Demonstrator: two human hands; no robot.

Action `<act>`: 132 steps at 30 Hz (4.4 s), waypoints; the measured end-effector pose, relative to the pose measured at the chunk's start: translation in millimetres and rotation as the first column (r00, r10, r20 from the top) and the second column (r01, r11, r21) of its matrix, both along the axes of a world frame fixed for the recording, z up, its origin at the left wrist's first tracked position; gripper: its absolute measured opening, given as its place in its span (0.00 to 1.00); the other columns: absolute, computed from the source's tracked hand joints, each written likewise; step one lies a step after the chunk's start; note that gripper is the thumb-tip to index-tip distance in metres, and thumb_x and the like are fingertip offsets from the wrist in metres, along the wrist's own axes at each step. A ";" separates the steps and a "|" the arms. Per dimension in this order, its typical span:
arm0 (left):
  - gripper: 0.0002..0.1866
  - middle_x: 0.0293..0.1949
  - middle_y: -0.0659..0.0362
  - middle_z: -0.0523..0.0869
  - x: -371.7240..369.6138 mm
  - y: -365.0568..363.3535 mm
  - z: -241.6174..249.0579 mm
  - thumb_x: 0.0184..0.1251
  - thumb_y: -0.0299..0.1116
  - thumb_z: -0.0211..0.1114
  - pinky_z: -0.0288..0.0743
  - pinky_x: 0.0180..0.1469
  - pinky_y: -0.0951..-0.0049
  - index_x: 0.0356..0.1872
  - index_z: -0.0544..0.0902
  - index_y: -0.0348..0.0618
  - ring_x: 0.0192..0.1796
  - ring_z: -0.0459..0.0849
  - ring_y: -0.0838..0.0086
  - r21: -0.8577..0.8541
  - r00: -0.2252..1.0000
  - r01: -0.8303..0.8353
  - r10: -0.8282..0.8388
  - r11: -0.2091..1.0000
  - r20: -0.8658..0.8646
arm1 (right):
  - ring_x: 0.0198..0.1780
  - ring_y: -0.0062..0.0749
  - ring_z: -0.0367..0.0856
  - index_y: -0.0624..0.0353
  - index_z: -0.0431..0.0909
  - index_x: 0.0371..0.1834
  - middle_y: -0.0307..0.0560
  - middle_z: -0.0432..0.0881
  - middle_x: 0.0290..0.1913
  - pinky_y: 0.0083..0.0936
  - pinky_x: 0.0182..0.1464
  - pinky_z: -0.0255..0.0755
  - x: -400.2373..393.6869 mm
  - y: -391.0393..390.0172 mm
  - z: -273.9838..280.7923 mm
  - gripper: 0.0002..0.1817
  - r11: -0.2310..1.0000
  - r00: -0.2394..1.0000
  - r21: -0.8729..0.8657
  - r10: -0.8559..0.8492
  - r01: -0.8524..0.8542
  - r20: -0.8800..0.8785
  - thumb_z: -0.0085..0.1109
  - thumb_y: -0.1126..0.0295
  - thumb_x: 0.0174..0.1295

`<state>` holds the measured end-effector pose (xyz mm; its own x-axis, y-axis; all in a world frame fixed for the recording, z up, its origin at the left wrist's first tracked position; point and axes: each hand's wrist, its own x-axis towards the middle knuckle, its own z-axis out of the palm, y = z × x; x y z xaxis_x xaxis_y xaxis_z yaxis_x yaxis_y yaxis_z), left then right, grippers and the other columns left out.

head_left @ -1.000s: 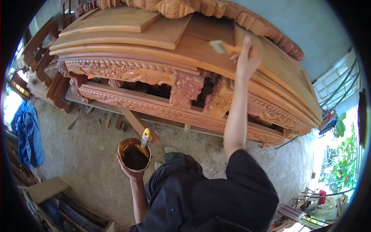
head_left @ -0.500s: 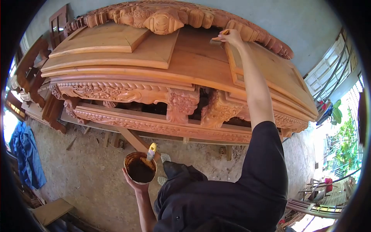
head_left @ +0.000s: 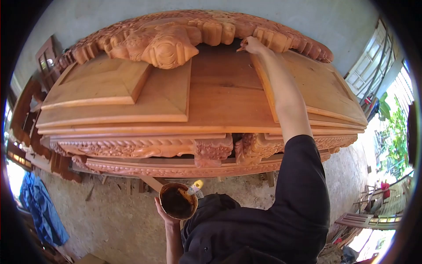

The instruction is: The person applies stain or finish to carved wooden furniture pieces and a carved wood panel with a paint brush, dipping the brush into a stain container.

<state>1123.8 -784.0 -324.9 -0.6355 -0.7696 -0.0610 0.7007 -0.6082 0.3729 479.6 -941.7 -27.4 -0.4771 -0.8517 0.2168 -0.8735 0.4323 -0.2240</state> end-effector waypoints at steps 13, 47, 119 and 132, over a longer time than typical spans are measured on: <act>0.38 0.64 0.49 0.78 -36.5 -68.3 -0.8 0.75 0.64 0.44 0.69 0.70 0.55 0.68 0.72 0.39 0.66 0.76 0.56 0.091 0.931 0.362 -0.354 0.928 -0.090 | 0.49 0.39 0.88 0.75 0.74 0.57 0.61 0.84 0.49 0.29 0.51 0.84 52.3 57.4 38.3 0.23 0.977 0.931 0.192 0.011 -0.087 0.366 0.52 0.60 0.76; 0.34 0.59 0.52 0.83 29.0 -128.1 4.9 0.75 0.62 0.50 0.74 0.65 0.58 0.63 0.78 0.41 0.60 0.80 0.59 0.141 0.834 0.550 -0.550 0.823 -0.040 | 0.33 0.33 0.89 0.64 0.73 0.40 0.51 0.84 0.39 0.27 0.37 0.86 147.5 103.9 46.9 0.19 0.978 0.969 0.078 -0.203 0.194 0.144 0.52 0.56 0.76; 0.36 0.73 0.46 0.67 61.1 -168.2 17.8 0.74 0.48 0.62 0.85 0.54 0.50 0.76 0.60 0.47 0.71 0.72 0.55 -0.397 0.973 0.111 -0.181 0.911 -0.142 | 0.27 0.44 0.87 0.69 0.77 0.43 0.65 0.86 0.35 0.36 0.31 0.81 148.7 76.5 5.1 0.16 0.830 0.664 -0.437 0.112 0.346 0.740 0.50 0.63 0.75; 0.44 0.72 0.45 0.67 77.8 -178.9 19.4 0.69 0.53 0.65 0.87 0.52 0.57 0.79 0.54 0.48 0.71 0.70 0.54 -0.429 0.987 0.052 -0.112 0.902 -0.116 | 0.24 0.32 0.87 0.69 0.76 0.41 0.50 0.84 0.31 0.28 0.26 0.81 178.4 45.1 -11.9 0.16 0.811 0.773 -0.530 0.164 0.248 0.613 0.55 0.62 0.74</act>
